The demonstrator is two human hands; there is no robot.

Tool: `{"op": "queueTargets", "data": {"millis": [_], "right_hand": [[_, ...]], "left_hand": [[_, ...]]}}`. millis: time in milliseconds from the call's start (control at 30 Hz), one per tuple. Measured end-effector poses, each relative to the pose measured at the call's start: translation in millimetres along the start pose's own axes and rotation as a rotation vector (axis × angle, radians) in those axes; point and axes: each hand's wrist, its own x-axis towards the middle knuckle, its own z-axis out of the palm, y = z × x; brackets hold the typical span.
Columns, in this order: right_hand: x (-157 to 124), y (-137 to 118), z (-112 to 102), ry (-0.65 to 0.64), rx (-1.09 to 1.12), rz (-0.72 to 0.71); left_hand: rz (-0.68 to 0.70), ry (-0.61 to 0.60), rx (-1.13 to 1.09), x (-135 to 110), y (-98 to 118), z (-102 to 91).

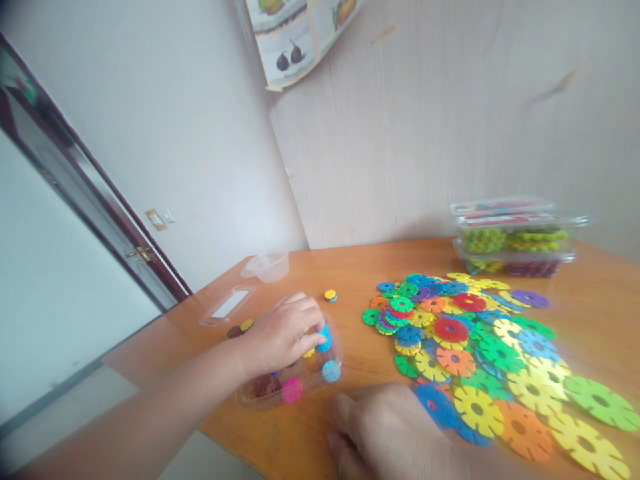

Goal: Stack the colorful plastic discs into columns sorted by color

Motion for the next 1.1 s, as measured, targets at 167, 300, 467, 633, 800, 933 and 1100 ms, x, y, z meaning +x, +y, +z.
{"op": "queueTargets", "data": {"millis": [167, 300, 467, 633, 800, 933, 1100], "right_hand": [[0.4, -5.8, -7.5, -0.024, -0.053, 0.004], [-0.2, -6.7, -5.4, -0.016, -0.076, -0.002], [0.0, -3.5, -0.9, 0.007, -0.057, -0.004], [-0.5, -1.6, 1.0, 0.007, -0.012, -0.009], [-0.1, 1.2, 3.0, -0.008, 0.013, -0.015], [0.0, 0.6, 2.8, -0.005, 0.003, -0.002], [-0.6, -0.4, 1.9, 0.007, -0.004, 0.002]], "left_hand": [[-0.014, -0.007, 0.016, -0.9, -1.9, 4.0], [-0.02, -0.006, 0.027, -1.8, -1.7, 0.8], [-0.002, -0.009, 0.052, -4.3, 0.9, -2.5], [-0.004, 0.006, 0.044, -8.8, -4.3, -5.2], [-0.083, 0.041, -0.011, -18.5, -15.5, -15.6], [-0.044, -0.016, -0.026, -25.5, -12.2, -16.4], [-0.008, -0.034, -0.001, -23.8, -3.3, -10.2]]}}
